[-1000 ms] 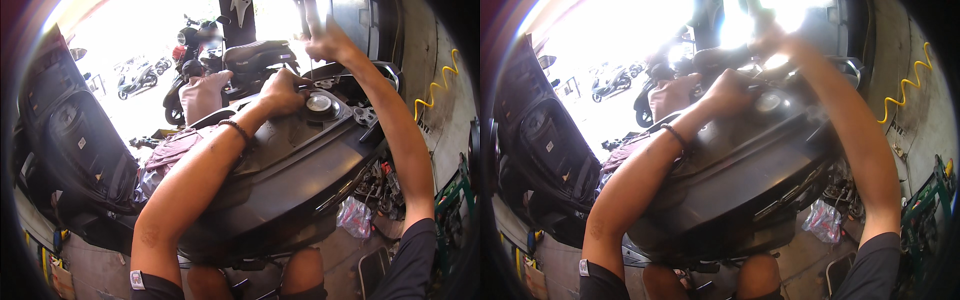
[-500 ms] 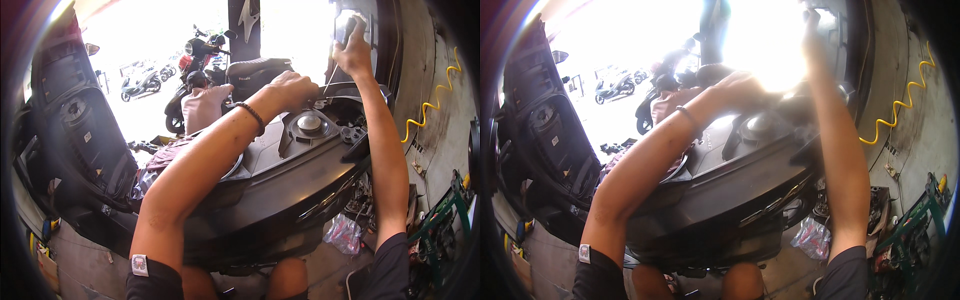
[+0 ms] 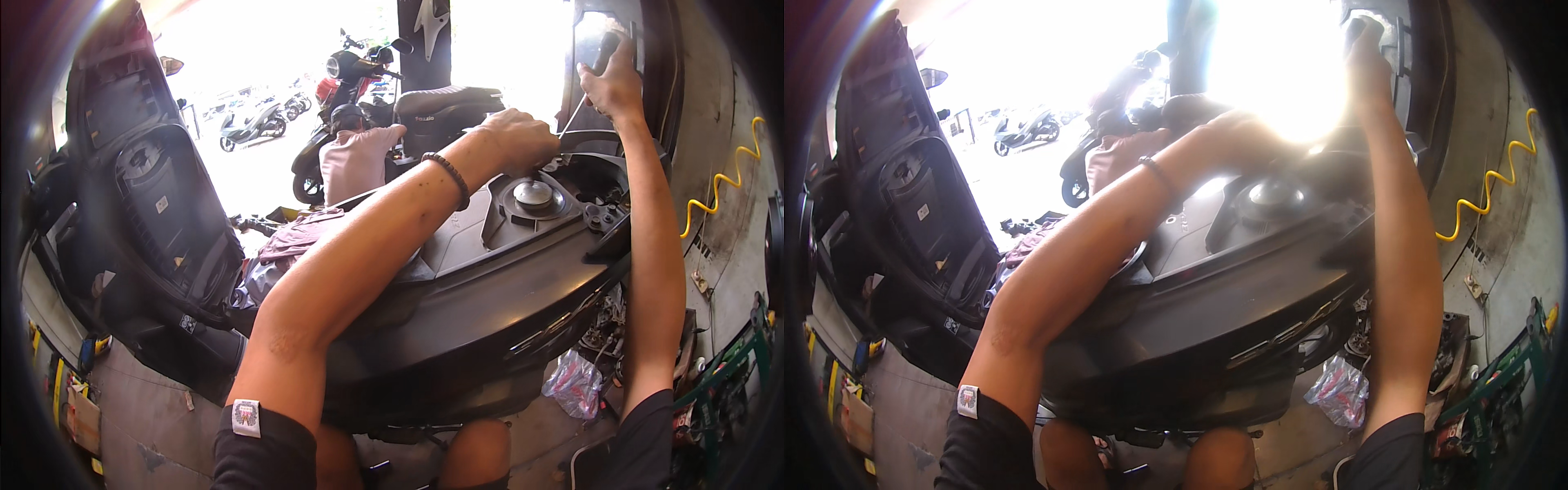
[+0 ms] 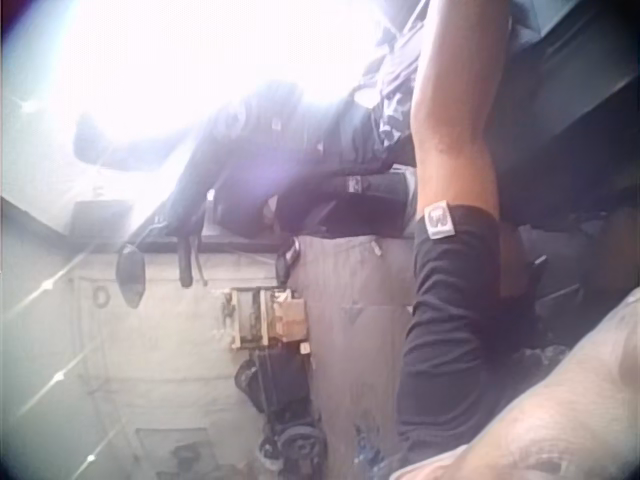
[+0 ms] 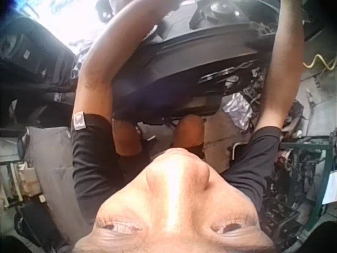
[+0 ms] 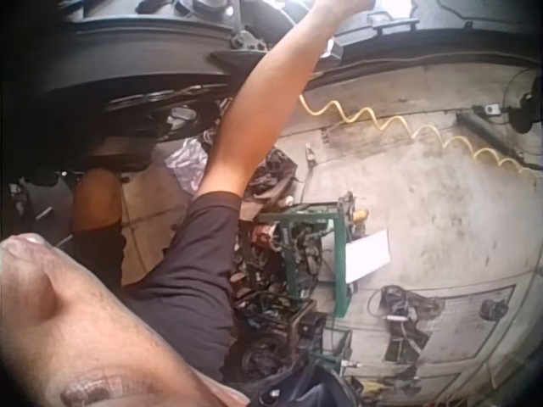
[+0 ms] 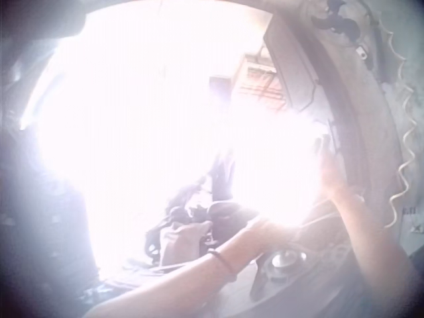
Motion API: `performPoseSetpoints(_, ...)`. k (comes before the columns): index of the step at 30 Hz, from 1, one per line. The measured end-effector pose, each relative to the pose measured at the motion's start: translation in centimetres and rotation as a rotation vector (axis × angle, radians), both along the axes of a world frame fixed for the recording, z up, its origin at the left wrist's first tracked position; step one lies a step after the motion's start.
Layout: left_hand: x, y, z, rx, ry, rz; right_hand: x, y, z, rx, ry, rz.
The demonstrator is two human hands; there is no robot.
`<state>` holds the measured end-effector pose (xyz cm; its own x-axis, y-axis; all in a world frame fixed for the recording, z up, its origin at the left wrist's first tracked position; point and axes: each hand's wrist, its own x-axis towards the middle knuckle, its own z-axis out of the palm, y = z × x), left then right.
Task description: The person works on a motorcycle by removing a plastic cover near the fuel tank using a screwdriver, then lifts the cover to access the internal components.
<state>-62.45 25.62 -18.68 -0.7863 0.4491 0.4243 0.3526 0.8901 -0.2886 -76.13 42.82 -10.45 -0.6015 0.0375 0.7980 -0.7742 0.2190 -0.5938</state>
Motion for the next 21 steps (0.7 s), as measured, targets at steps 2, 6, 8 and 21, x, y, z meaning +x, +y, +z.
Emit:
performPoseSetpoints(2, 0.3, -0.1, 0.3, 0.020, -0.007, 0.022, -0.3, 0.1, 0.3, -0.006, -0.011, -0.017)
performPoseSetpoints(6, 0.6, 0.8, 0.4, 0.010, 0.023, 0.047, -1.2, 0.3, 0.5, 0.100, 0.185, -0.165)
performPoseSetpoints(8, -1.0, -0.2, -0.5, -0.078, 0.085, 0.037, -0.6, -0.3, 0.2, 0.111, 0.202, -0.154)
performPoseSetpoints(21, -2.5, -2.0, -2.4, 0.012, 0.311, -0.302, 3.4, -0.2, -0.6, 0.204, 0.297, -0.163)
